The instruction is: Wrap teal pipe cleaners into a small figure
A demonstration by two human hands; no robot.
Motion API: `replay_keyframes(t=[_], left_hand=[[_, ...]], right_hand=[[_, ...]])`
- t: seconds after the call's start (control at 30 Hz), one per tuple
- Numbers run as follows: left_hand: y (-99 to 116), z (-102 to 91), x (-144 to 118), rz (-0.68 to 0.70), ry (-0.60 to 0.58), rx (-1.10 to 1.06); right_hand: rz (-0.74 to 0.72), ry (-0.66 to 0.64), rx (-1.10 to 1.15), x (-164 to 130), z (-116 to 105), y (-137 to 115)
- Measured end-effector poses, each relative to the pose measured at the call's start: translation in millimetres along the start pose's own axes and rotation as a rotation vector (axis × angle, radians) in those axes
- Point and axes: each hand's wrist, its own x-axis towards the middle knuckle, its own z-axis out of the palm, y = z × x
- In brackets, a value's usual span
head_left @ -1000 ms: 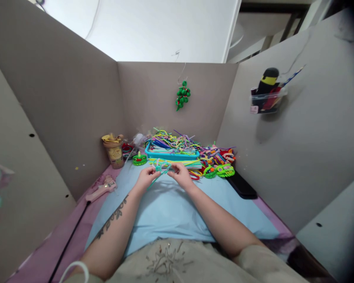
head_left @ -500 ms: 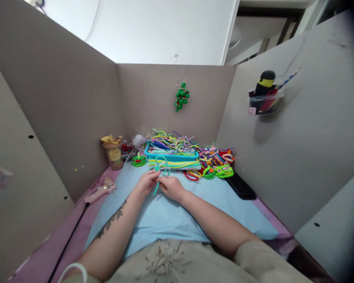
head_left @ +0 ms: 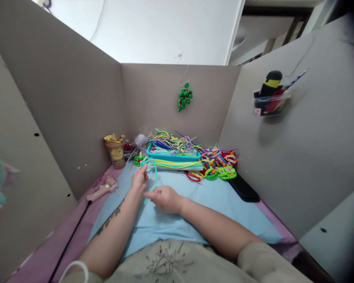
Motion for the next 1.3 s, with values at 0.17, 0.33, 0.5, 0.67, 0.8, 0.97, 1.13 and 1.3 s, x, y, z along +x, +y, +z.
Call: replay_keyframes(t=[0.17, 0.33, 0.5, 0.67, 0.8, 0.97, 1.13, 1.3], left_hand=[[-3.4, 8.9, -15.9, 0.186, -0.175, 0.334], [-2.2, 16.4, -32.3, 0.362, -0.327, 0.588], [0.3, 19.5, -40.7, 0.429, -0.359, 0.686], [1.1, 20.6, -43.1, 0.472, -0.352, 0.702], [0.7, 20.8, -42.8, 0.491, -0.363, 0.666], [0.6, 21.5, -43.7, 0.466, -0.374, 0.669], [0.5, 21.8, -44.1, 0.424, -0.413, 0.696], [0.9, 21.7, -44.9, 0.402, -0.442, 0.710]], right_hand=[[0.523, 0.447, 0.174, -8.9, -5.2, 35.6], [0.604, 0.546, 0.160, -10.9, -14.1, 49.5], [0.635, 0.576, 0.103, -12.4, -13.8, 53.5], [0.613, 0.515, 0.051, -15.4, -13.8, 57.6], [0.599, 0.497, 0.021, -14.8, -14.3, 56.2], [0.585, 0.487, 0.012, -14.0, -15.4, 54.0], [0.552, 0.483, -0.015, -15.2, -15.7, 55.9], [0.552, 0.501, 0.021, -14.4, -15.6, 55.1]])
